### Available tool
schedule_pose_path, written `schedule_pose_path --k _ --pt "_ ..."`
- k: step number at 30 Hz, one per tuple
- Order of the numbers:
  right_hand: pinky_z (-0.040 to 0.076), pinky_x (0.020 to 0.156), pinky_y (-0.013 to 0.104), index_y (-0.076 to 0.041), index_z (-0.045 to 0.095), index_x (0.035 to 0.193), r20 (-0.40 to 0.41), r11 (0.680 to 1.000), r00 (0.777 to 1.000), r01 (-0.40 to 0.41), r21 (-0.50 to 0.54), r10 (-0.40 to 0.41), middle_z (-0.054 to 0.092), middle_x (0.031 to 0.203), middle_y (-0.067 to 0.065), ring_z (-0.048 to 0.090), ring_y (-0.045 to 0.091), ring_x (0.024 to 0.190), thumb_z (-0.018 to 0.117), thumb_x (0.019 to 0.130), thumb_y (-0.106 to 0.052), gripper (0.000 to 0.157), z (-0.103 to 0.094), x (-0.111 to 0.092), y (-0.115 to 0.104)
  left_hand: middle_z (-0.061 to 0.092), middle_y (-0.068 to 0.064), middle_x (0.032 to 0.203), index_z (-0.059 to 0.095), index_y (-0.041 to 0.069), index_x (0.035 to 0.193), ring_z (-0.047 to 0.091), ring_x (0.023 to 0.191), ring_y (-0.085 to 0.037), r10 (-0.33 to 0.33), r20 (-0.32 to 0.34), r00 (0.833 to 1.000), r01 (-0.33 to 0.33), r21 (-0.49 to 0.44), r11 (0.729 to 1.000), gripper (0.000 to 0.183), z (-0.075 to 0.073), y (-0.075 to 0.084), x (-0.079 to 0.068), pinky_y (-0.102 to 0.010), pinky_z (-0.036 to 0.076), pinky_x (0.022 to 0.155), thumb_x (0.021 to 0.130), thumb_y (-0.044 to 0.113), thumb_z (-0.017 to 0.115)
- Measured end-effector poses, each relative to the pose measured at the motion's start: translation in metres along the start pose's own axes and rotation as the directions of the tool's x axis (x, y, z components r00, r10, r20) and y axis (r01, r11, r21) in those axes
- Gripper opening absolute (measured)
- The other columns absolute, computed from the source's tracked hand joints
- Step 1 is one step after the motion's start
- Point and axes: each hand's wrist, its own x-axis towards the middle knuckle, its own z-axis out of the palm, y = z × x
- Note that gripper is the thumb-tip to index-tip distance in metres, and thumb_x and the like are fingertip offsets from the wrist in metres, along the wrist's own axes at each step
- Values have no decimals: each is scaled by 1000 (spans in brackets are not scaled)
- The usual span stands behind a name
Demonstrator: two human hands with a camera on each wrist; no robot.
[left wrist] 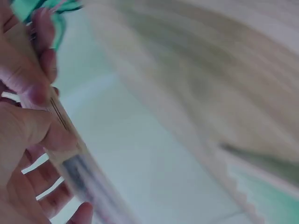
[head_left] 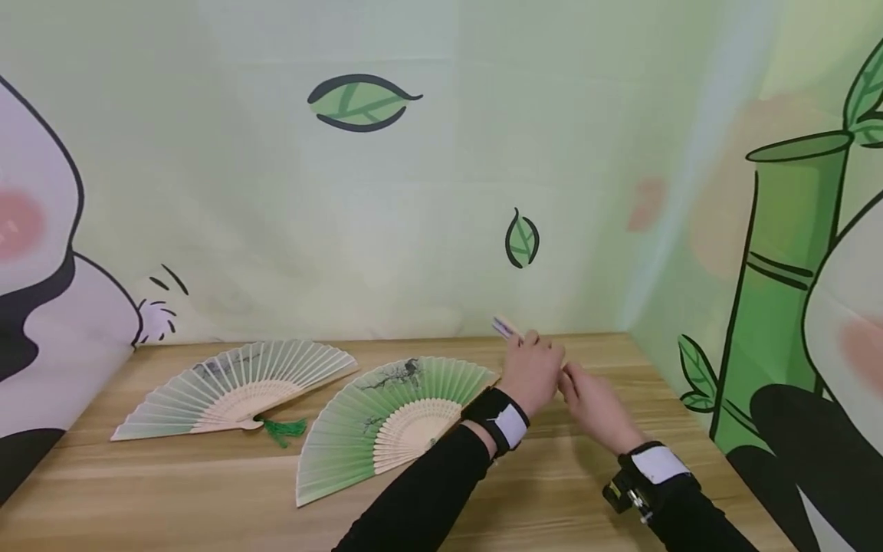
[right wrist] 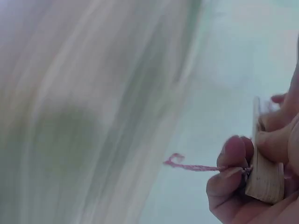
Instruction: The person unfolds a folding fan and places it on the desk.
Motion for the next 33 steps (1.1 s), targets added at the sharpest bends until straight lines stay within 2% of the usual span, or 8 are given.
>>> schedule_pose_path --k 7,12,17,21,24,27,30,33 --pt "40 50 28 -6 51 104 -89 968 994 -43 247 67 51 77 3 46 17 58 40 107 -14 14 12 6 -42 61 10 107 67 26 97 46 114 -11 -20 -108 994 0 -182 983 6 -26 -35 -16 -28 35 81 95 27 62" --pt "38 46 29 -6 53 109 -99 887 988 -62 458 120 50 69 7 47 23 54 42 108 -18 16 18 13 -70 59 6 125 68 20 99 38 133 -12 -40 -252 967 -70 -414 908 12 -36 -59 -32 -32 34 101 97 14 57" --pt "34 45 27 -6 55 106 -137 801 985 1 598 101 53 70 15 49 26 55 46 107 -24 20 22 21 -104 49 -6 141 68 10 104 31 140 -20 -119 -496 860 -169 -497 851 13 -39 -84 -52 -36 24 113 94 4 62" --pt "41 50 25 -2 55 106 -128 690 987 27 723 95 55 78 20 54 27 60 50 105 -20 19 26 27 -136 36 -7 151 62 8 119 31 140 -25 -256 -579 774 -182 -591 786 22 -45 -107 -70 -36 30 110 97 5 60" --pt "47 57 26 2 52 106 -76 581 996 32 813 51 56 85 20 57 27 66 50 104 -11 14 31 28 -161 28 -6 154 51 8 132 34 137 -26 -455 -541 707 -145 -741 655 41 -52 -125 -87 -37 41 102 95 10 66" --pt "51 63 30 2 50 108 -29 512 1000 25 858 0 56 88 19 58 27 69 49 104 -10 13 36 29 -182 30 -5 149 39 10 141 40 130 -22 -635 -389 667 -120 -898 424 63 -60 -140 -103 -38 47 92 90 17 74" --pt "52 67 33 0 50 108 -8 479 1000 21 878 -28 56 90 20 59 29 71 49 104 -12 13 38 30 -194 45 -4 134 41 9 139 48 119 -17 -691 -193 697 -85 -979 188 61 -68 -151 -114 -38 48 89 90 24 75" --pt "53 69 35 0 51 109 26 477 998 2 879 -53 57 90 21 60 30 72 51 104 -12 13 38 32 -201 58 -5 110 56 6 120 57 100 -20 -650 -45 759 -11 -998 57 35 -75 -159 -122 -36 49 83 95 28 69"
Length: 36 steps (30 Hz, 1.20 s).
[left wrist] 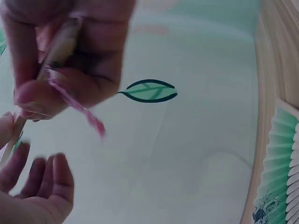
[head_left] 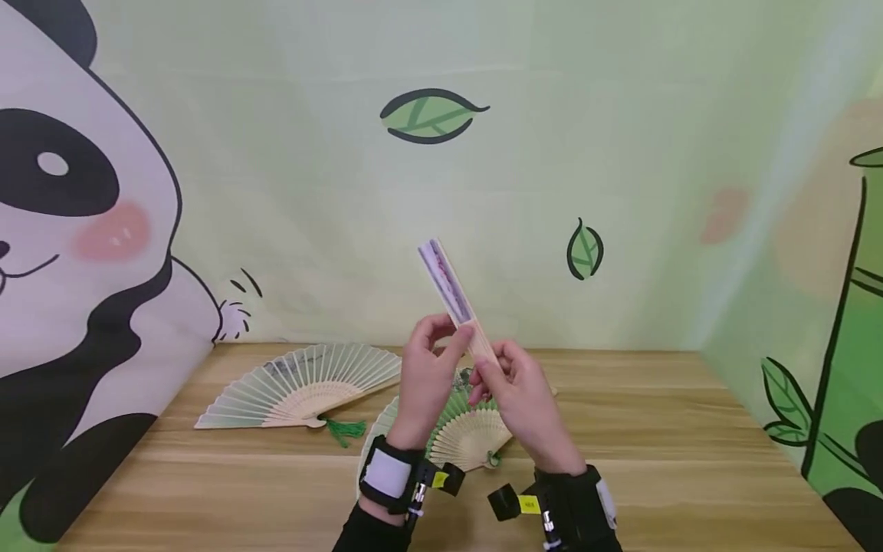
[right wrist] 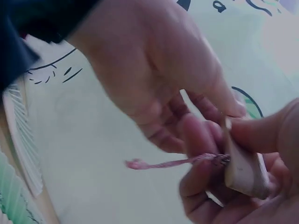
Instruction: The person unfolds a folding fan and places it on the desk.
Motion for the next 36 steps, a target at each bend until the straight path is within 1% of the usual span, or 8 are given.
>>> schedule_pose_path --k 2,4,9,13,16,23,31,36 --pt "53 70 34 1 52 109 25 1000 999 -21 -21 21 58 90 20 60 31 73 53 103 -13 15 -2 -2 -2 61 -6 95 62 5 105 58 87 -23 -53 56 997 52 22 998 25 -3 3 -2 -33 49 76 98 29 64" --pt "53 70 34 0 53 110 56 998 998 -38 -44 40 59 90 18 61 31 74 54 103 -16 18 -4 -4 -3 58 -8 85 63 5 100 55 77 -26 -83 108 991 78 47 996 24 -7 6 -5 -29 46 67 101 29 59" --pt "54 69 37 -1 57 115 104 996 994 -11 -89 20 62 93 15 63 32 76 46 107 -29 31 -4 -7 -5 56 -7 82 65 7 105 48 70 -21 -86 190 978 66 106 992 22 -14 17 -8 -24 37 58 103 27 56" --pt "54 67 36 -3 62 112 49 990 999 17 -139 -11 63 90 11 62 28 75 41 108 -29 34 -5 -7 -4 56 -5 81 66 9 105 49 69 -19 -96 230 969 70 120 990 21 -14 18 -8 -24 37 56 103 27 55" --pt "53 66 34 -5 64 111 13 987 1000 13 -159 -11 62 90 11 62 28 75 43 108 -27 31 -9 -6 -5 58 -4 80 67 10 104 51 69 -19 -89 234 968 55 148 987 21 -12 17 -8 -24 39 56 103 27 56" --pt "55 59 38 -4 67 110 -23 995 1000 6 -101 -9 63 92 16 65 32 72 48 106 -26 30 -14 -6 -6 61 -5 84 67 4 109 58 78 -20 -72 260 963 16 212 977 24 -12 18 -9 -32 51 70 105 21 50" --pt "56 70 41 -5 68 116 -70 997 998 -14 -77 8 66 101 12 67 30 76 55 102 -24 27 -13 -5 -7 60 -1 79 68 7 104 49 60 -16 -32 252 967 -44 293 955 24 -11 19 -8 -24 37 50 106 22 49" --pt "55 64 35 -7 70 114 -129 986 990 30 -166 -52 68 94 7 65 25 72 58 101 -26 26 -13 -5 -4 57 -2 74 68 8 101 46 56 -15 -8 229 973 -61 291 955 23 -7 16 -8 -23 34 47 105 20 49"
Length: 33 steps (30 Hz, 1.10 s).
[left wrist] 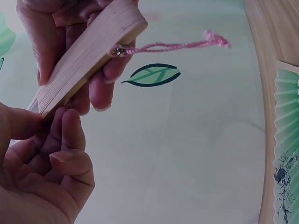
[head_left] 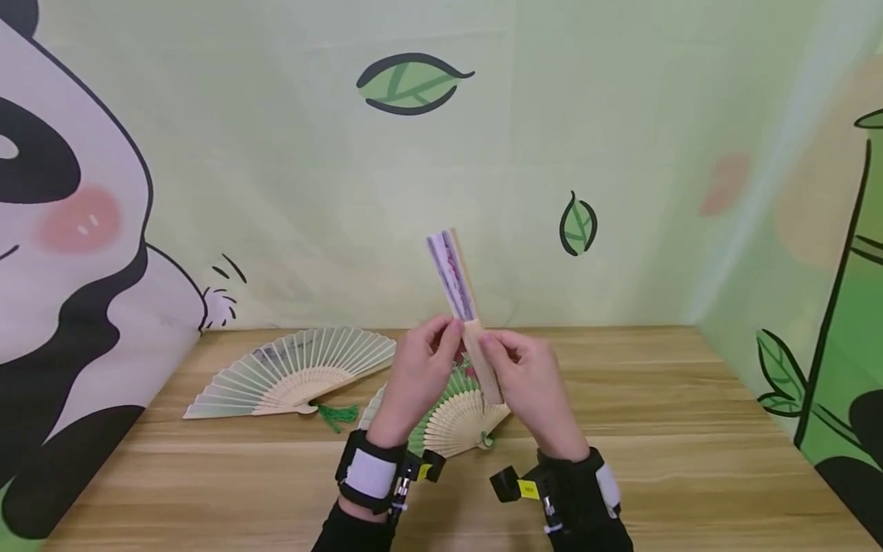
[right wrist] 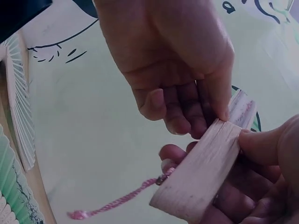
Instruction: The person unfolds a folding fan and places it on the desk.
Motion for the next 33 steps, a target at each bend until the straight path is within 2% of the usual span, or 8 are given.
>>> schedule_pose_path --k 5,12,19,27,33 --pt "53 59 32 -5 72 109 -64 996 995 67 -66 -71 68 86 5 64 25 69 59 101 -26 26 6 0 3 57 -2 71 68 6 100 49 57 -13 38 -57 998 -36 36 999 22 5 -3 0 -24 36 46 104 18 51" --pt "54 60 33 -3 71 109 -130 994 989 54 -90 -65 68 87 4 65 22 71 58 102 -24 26 13 -1 6 58 0 70 67 3 102 52 57 -11 60 -106 993 -53 75 996 21 9 -5 -1 -25 42 47 104 16 51" --pt "56 67 37 1 69 112 -145 997 988 59 54 -51 68 98 11 69 24 79 60 101 -22 28 17 1 6 57 1 71 66 4 98 52 58 -10 82 -119 989 -66 129 989 20 8 -1 -1 -25 43 48 104 17 52" --pt "56 66 37 1 69 112 -185 995 983 22 97 -4 68 94 12 68 28 78 60 100 -20 25 14 1 5 62 0 79 66 2 101 56 63 -10 106 -110 988 -95 102 990 20 11 -1 -1 -26 48 53 104 15 52" --pt "55 63 32 4 68 109 -255 994 966 -19 112 47 67 89 13 67 25 74 61 100 -17 24 10 2 4 60 -2 75 65 3 96 55 62 -11 124 -112 986 -114 92 989 20 12 1 -1 -26 46 51 104 15 51"
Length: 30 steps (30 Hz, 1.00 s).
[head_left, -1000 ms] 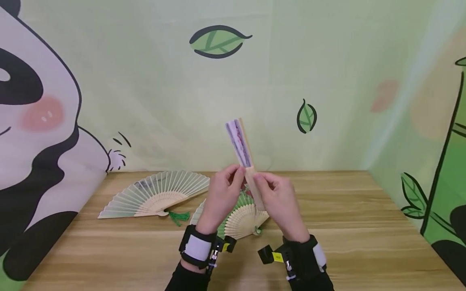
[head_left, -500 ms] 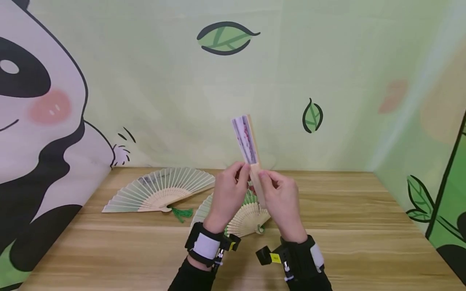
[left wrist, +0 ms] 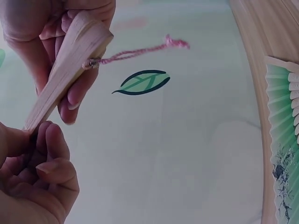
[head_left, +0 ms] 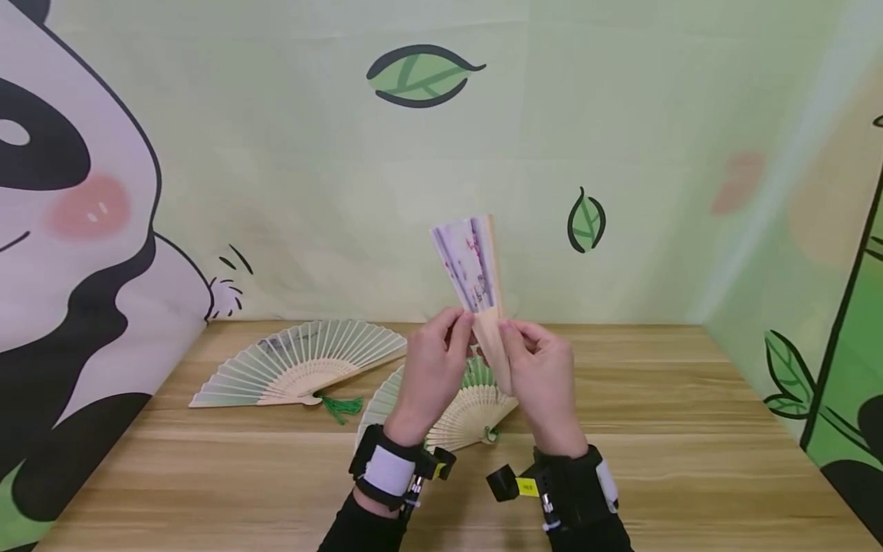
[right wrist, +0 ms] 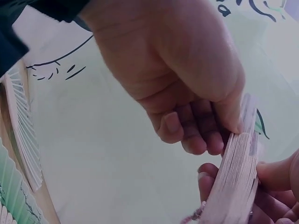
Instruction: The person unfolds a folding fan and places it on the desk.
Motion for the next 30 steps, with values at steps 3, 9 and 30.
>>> schedule_pose_path --k 3,9,30 --pt "55 62 30 5 68 108 -25 1000 1000 -13 -7 13 67 89 14 67 23 73 61 99 -16 24 -2 1 0 58 -1 75 64 5 92 55 63 -11 -14 17 1000 14 -32 999 20 0 0 0 -26 45 50 104 15 51" --pt "55 64 30 3 67 109 -24 999 999 -39 -6 39 68 93 13 67 22 77 60 100 -19 25 -2 -1 -2 57 -4 75 63 5 93 55 65 -18 -82 61 995 89 -124 988 21 -1 -2 0 -25 42 50 105 17 50" --pt "54 63 34 0 58 106 28 999 999 -44 -2 44 57 91 14 60 23 75 55 103 -16 16 -9 1 -8 56 -6 80 63 6 98 54 70 -24 -137 67 988 149 -227 963 21 -17 -3 4 -25 38 53 106 20 49"
